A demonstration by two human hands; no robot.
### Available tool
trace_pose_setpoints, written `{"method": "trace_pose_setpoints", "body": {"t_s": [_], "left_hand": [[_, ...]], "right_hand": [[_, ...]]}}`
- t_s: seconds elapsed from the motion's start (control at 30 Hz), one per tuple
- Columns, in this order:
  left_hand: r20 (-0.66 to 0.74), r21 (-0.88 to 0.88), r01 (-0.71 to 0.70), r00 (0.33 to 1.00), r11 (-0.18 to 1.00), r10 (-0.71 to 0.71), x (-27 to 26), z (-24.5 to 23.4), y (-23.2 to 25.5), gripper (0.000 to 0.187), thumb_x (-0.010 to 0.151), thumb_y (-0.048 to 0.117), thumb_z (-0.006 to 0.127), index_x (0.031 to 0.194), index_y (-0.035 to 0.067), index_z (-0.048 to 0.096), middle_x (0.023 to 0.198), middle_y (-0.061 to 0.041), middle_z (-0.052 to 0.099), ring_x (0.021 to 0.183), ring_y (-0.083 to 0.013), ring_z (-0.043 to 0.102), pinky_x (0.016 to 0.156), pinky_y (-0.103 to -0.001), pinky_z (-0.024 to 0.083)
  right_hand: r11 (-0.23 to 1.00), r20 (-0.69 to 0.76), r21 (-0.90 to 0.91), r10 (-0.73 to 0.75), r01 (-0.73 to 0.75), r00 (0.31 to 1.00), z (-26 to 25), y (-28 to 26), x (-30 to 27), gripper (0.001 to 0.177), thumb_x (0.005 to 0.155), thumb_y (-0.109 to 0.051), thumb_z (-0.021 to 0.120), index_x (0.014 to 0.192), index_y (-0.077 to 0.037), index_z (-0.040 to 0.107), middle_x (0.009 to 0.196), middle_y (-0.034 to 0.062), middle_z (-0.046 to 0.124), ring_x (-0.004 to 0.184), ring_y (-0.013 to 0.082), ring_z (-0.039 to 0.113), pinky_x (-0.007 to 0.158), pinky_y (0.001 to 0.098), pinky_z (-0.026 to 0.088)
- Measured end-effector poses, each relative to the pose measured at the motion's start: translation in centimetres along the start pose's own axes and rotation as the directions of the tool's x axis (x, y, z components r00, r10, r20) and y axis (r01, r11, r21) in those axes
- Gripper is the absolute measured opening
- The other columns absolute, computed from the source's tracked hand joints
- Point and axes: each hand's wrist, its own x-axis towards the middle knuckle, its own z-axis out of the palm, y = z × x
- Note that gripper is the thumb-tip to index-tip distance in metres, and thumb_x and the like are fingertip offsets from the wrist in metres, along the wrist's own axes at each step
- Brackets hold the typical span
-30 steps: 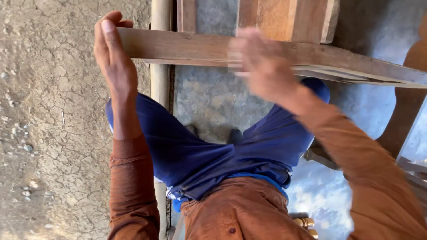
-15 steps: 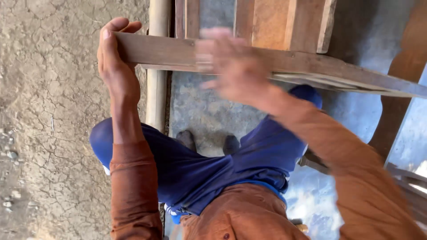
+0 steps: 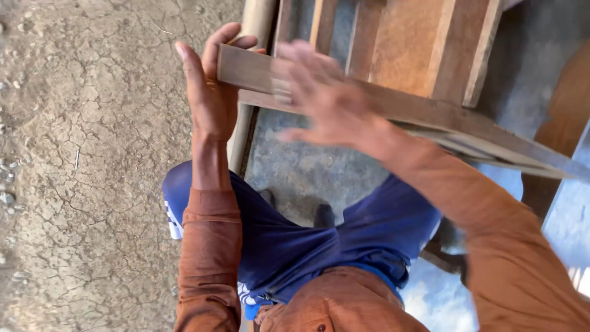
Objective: Sanding a wooden chair frame using sandpaper
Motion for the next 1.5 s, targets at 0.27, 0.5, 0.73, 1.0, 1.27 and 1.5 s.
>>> {"method": "trace_pose_setpoints", "body": {"t_s": [0.27, 0.5, 0.73, 1.0, 1.27, 1.5], "left_hand": [[0.044, -0.096, 0.002, 0.999, 0.995, 0.003, -0.3, -1.0, -0.9, 0.081, 0.087, 0.073, 0.012, 0.139, 0.019, 0.043, 0.129, -0.009, 0.056, 0.123, -0.0303, 0.054, 0.107, -0.053, 0.038], [0.084, -0.515, 0.161, 0.987, 0.842, -0.137, -0.4, -1.5, -2.4, 0.087, 0.085, 0.071, 0.029, 0.131, 0.001, 0.053, 0.133, -0.016, 0.054, 0.125, -0.0285, 0.050, 0.107, -0.041, 0.035], [0.136, -0.324, 0.041, 0.991, 0.945, 0.004, -0.3, -1.5, -2.5, 0.084, 0.088, 0.073, 0.018, 0.145, 0.014, 0.035, 0.136, -0.011, 0.052, 0.129, -0.0312, 0.048, 0.113, -0.051, 0.031], [0.138, -0.453, 0.056, 0.990, 0.890, 0.008, -0.2, -1.5, -1.8, 0.082, 0.090, 0.069, 0.020, 0.147, 0.011, 0.031, 0.151, -0.019, 0.036, 0.143, -0.0379, 0.030, 0.116, -0.058, 0.024], [0.099, -0.529, -0.023, 0.991, 0.848, 0.088, 0.3, -0.9, -2.4, 0.074, 0.096, 0.064, 0.024, 0.141, 0.010, 0.043, 0.136, -0.018, 0.052, 0.129, -0.0311, 0.049, 0.114, -0.045, 0.036], [-0.001, -0.320, -0.076, 0.997, 0.944, 0.080, 0.3, -0.5, -2.9, 0.079, 0.092, 0.067, 0.020, 0.145, 0.010, 0.034, 0.132, -0.014, 0.056, 0.124, -0.0297, 0.054, 0.112, -0.047, 0.039]], "right_hand": [[0.999, 0.104, -0.031, 0.042, -0.039, 0.994, -1.0, -2.2, -3.8, 0.093, 0.086, -0.066, 0.047, 0.142, 0.007, 0.032, 0.149, 0.0271, 0.026, 0.139, 0.0432, 0.026, 0.115, 0.0504, 0.024], [0.999, 0.100, -0.044, 0.012, -0.007, 0.995, 1.6, -3.0, 6.0, 0.110, 0.087, -0.080, 0.052, 0.149, 0.004, 0.018, 0.154, 0.0242, 0.010, 0.145, 0.0364, 0.009, 0.122, 0.0480, 0.015], [0.989, 0.085, -0.130, 0.088, -0.076, 0.993, 1.0, -2.4, -3.8, 0.099, 0.091, -0.073, 0.028, 0.148, 0.004, 0.005, 0.153, 0.0294, 0.009, 0.144, 0.0436, 0.015, 0.122, 0.0516, 0.018], [0.994, 0.096, -0.105, 0.010, 0.000, 0.995, 3.4, -1.1, 6.0, 0.098, 0.097, -0.078, 0.029, 0.153, -0.003, -0.002, 0.157, 0.0205, -0.006, 0.151, 0.0393, 0.017, 0.126, 0.0507, 0.023], [0.978, 0.004, -0.068, -0.196, 0.196, 0.981, -0.5, -1.3, 5.7, 0.065, 0.091, -0.017, 0.073, 0.145, 0.001, 0.042, 0.153, 0.0127, 0.027, 0.136, 0.0284, 0.034, 0.102, 0.0403, 0.037], [0.997, 0.008, -0.025, -0.074, 0.075, 0.997, -2.4, -3.3, 0.7, 0.050, 0.093, -0.019, 0.053, 0.132, 0.010, 0.042, 0.139, 0.0282, 0.042, 0.131, 0.0455, 0.039, 0.110, 0.0521, 0.035]]}}
